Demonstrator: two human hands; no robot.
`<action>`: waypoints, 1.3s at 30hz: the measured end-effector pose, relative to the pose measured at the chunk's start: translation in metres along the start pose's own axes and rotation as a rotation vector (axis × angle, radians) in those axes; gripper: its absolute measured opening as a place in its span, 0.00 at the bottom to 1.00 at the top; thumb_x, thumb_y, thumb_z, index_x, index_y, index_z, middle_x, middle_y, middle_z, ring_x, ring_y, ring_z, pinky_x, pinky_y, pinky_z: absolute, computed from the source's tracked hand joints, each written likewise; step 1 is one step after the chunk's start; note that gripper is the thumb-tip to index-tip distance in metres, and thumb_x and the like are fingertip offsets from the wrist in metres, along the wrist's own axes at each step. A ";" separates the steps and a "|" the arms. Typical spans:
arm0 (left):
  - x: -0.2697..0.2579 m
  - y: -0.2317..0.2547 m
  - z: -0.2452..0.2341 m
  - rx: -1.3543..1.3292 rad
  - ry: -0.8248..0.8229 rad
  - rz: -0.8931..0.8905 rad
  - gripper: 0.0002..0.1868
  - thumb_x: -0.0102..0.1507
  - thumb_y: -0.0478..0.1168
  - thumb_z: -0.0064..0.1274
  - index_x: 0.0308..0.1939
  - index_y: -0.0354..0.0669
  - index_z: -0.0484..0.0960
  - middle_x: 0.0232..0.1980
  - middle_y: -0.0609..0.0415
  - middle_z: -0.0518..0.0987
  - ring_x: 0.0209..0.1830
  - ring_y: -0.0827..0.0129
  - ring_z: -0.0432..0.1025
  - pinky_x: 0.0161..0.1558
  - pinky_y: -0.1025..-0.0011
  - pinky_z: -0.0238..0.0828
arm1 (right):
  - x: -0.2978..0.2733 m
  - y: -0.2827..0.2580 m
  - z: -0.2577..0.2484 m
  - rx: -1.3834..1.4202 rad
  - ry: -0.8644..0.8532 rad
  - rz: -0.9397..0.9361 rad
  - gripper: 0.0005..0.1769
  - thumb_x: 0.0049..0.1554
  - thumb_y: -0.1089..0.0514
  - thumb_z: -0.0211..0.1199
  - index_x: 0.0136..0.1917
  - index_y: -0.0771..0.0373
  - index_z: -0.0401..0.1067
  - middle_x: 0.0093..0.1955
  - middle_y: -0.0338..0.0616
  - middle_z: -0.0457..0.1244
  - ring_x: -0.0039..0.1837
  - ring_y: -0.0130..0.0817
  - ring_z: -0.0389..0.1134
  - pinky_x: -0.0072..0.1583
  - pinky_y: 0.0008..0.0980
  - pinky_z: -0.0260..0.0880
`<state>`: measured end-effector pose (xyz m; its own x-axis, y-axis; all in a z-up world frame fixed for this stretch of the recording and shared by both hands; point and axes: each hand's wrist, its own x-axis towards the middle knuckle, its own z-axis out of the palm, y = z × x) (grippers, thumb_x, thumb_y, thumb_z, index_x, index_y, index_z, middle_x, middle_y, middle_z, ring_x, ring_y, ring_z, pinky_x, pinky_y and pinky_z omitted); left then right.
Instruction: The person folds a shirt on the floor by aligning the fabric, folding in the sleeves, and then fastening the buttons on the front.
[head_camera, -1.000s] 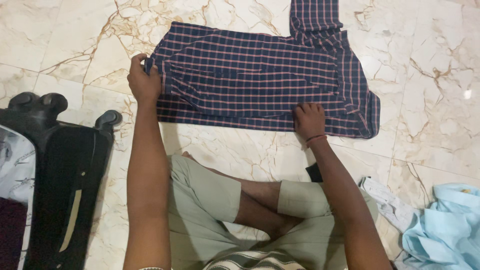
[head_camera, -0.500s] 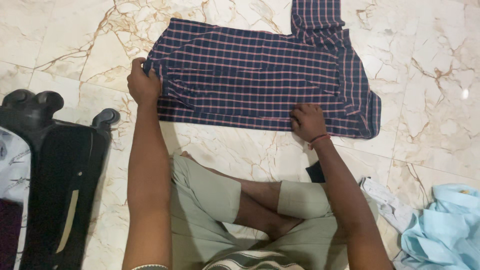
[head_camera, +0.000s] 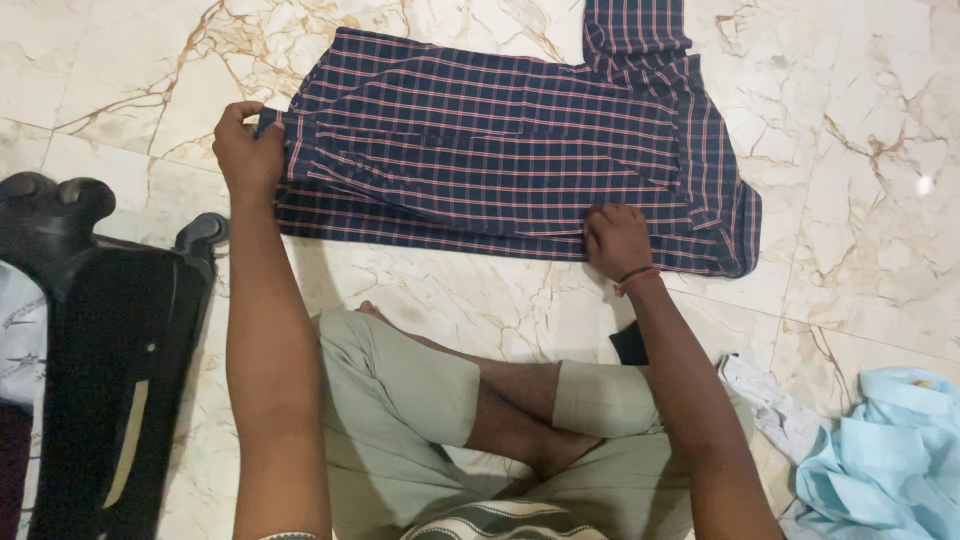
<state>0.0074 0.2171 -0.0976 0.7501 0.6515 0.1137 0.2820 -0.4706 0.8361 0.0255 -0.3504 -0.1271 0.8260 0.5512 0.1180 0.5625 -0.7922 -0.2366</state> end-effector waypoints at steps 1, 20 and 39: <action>0.001 -0.002 0.002 -0.002 -0.002 0.000 0.14 0.60 0.34 0.62 0.50 0.42 0.81 0.37 0.50 0.85 0.36 0.65 0.82 0.40 0.68 0.76 | 0.000 0.002 -0.002 -0.002 0.000 0.002 0.06 0.58 0.60 0.60 0.48 0.60 0.76 0.54 0.43 0.66 0.60 0.44 0.65 0.70 0.48 0.59; -0.045 -0.036 0.080 0.670 -0.491 0.153 0.44 0.64 0.59 0.54 0.77 0.43 0.56 0.80 0.39 0.50 0.80 0.42 0.43 0.70 0.36 0.42 | 0.002 -0.009 0.001 0.029 0.066 -0.069 0.17 0.53 0.55 0.64 0.55 0.61 0.75 0.62 0.49 0.64 0.64 0.48 0.63 0.69 0.52 0.58; -0.146 0.070 0.159 0.864 -1.016 0.745 0.52 0.61 0.73 0.42 0.81 0.52 0.46 0.84 0.48 0.42 0.84 0.54 0.33 0.75 0.32 0.25 | 0.114 -0.153 0.092 0.367 0.065 -0.027 0.37 0.65 0.39 0.51 0.75 0.70 0.61 0.80 0.62 0.53 0.82 0.57 0.50 0.79 0.54 0.45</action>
<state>0.0125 -0.0049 -0.1411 0.8532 -0.3851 -0.3518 -0.3517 -0.9228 0.1570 0.0302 -0.1419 -0.1657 0.8180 0.5439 0.1871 0.5435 -0.6243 -0.5611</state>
